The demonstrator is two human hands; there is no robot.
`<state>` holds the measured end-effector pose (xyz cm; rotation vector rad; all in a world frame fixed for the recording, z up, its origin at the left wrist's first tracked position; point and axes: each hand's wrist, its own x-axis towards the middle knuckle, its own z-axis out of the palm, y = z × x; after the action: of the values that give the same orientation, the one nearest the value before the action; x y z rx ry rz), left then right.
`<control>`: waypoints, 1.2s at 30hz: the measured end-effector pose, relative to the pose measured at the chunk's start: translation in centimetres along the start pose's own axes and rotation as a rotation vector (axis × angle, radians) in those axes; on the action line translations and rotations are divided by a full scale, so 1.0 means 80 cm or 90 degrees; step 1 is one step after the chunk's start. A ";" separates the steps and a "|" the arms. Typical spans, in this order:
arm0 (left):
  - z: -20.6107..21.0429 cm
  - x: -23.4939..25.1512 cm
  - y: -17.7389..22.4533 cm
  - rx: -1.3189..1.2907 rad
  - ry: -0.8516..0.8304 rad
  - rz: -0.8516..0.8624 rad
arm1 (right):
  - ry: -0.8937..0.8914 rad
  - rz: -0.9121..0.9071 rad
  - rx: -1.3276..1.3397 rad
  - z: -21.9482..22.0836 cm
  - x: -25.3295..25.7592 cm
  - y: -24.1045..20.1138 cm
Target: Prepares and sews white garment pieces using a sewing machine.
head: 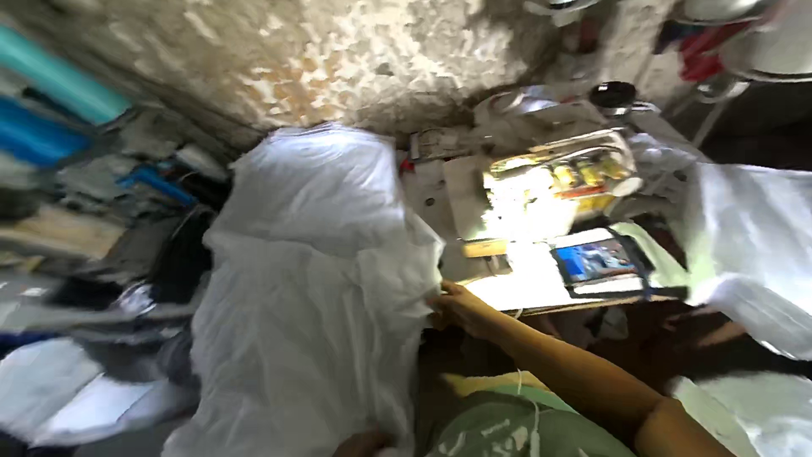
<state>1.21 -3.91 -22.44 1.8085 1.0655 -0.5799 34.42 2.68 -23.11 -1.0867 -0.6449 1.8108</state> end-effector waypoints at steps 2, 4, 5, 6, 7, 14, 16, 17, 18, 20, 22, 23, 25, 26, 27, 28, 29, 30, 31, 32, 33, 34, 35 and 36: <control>-0.003 0.014 -0.003 -0.033 -0.059 -0.005 | -0.099 -0.051 -0.204 -0.013 -0.016 0.022; -0.031 0.012 0.014 -0.069 -0.018 0.036 | -0.175 -0.067 -0.527 -0.035 -0.031 0.036; -0.051 0.006 0.026 -0.077 0.057 0.073 | -0.201 -0.041 -0.670 -0.042 -0.036 0.040; -0.073 0.002 0.038 -0.066 0.161 0.124 | -0.215 -0.013 -0.759 -0.047 -0.040 0.042; -0.097 0.003 0.047 -0.023 0.280 0.171 | -0.199 0.002 -0.800 -0.050 -0.043 0.041; -0.305 0.081 0.028 0.473 0.585 0.179 | 0.218 -0.516 -0.755 -0.010 -0.065 -0.003; -0.340 0.101 0.005 0.503 0.560 0.091 | 0.154 -0.322 -0.632 -0.013 -0.047 -0.022; -0.349 0.108 -0.004 0.499 0.539 0.035 | 0.115 -0.223 -0.522 -0.019 -0.032 -0.023; -0.355 0.113 -0.010 0.489 0.514 -0.011 | 0.085 -0.150 -0.409 -0.022 -0.018 -0.017; -0.361 0.117 -0.018 0.492 0.482 -0.058 | 0.052 -0.083 -0.267 -0.008 -0.012 0.004; -0.360 0.113 -0.017 0.521 0.482 -0.102 | 0.030 -0.018 -0.206 0.014 -0.016 0.012; -0.361 0.108 -0.020 0.526 0.497 -0.121 | 0.012 -0.005 -0.200 0.020 -0.017 0.010; -0.367 0.090 -0.037 0.482 0.583 -0.120 | 0.002 -0.047 -0.224 0.025 -0.018 -0.005; -0.370 0.076 -0.053 0.437 0.643 -0.084 | 0.020 -0.107 -0.222 0.024 -0.019 -0.016; -0.367 0.058 -0.069 0.387 0.710 -0.024 | 0.046 -0.187 -0.202 0.020 -0.020 -0.028; -0.357 0.041 -0.082 0.317 0.771 0.039 | 0.077 -0.291 -0.173 0.012 -0.022 -0.038; -0.338 0.024 -0.087 0.244 0.830 0.064 | 0.085 -0.410 -0.173 -0.003 -0.021 -0.044; -0.314 0.010 -0.067 0.163 0.888 0.030 | 0.096 -0.528 -0.216 -0.022 -0.020 -0.050; -0.293 0.000 -0.049 0.132 0.907 -0.020 | 0.119 -0.614 -0.297 -0.040 -0.022 -0.056; -0.272 -0.003 -0.044 0.158 0.878 -0.070 | 0.150 -0.655 -0.398 -0.056 -0.026 -0.059; -0.253 -0.002 -0.050 0.215 0.830 -0.055 | 0.165 -0.641 -0.507 -0.069 -0.029 -0.056; -0.238 0.004 -0.068 0.273 0.768 -0.003 | 0.161 -0.574 -0.610 -0.077 -0.033 -0.052; -0.228 0.013 -0.090 0.288 0.694 0.063 | 0.137 -0.482 -0.683 -0.081 -0.035 -0.049; -0.222 0.019 -0.107 0.268 0.629 0.088 | 0.124 -0.420 -0.722 -0.082 -0.036 -0.044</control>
<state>-6.33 14.16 -19.47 2.6109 1.4930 0.2647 42.32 1.64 -22.31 -1.4599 -1.7557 0.6722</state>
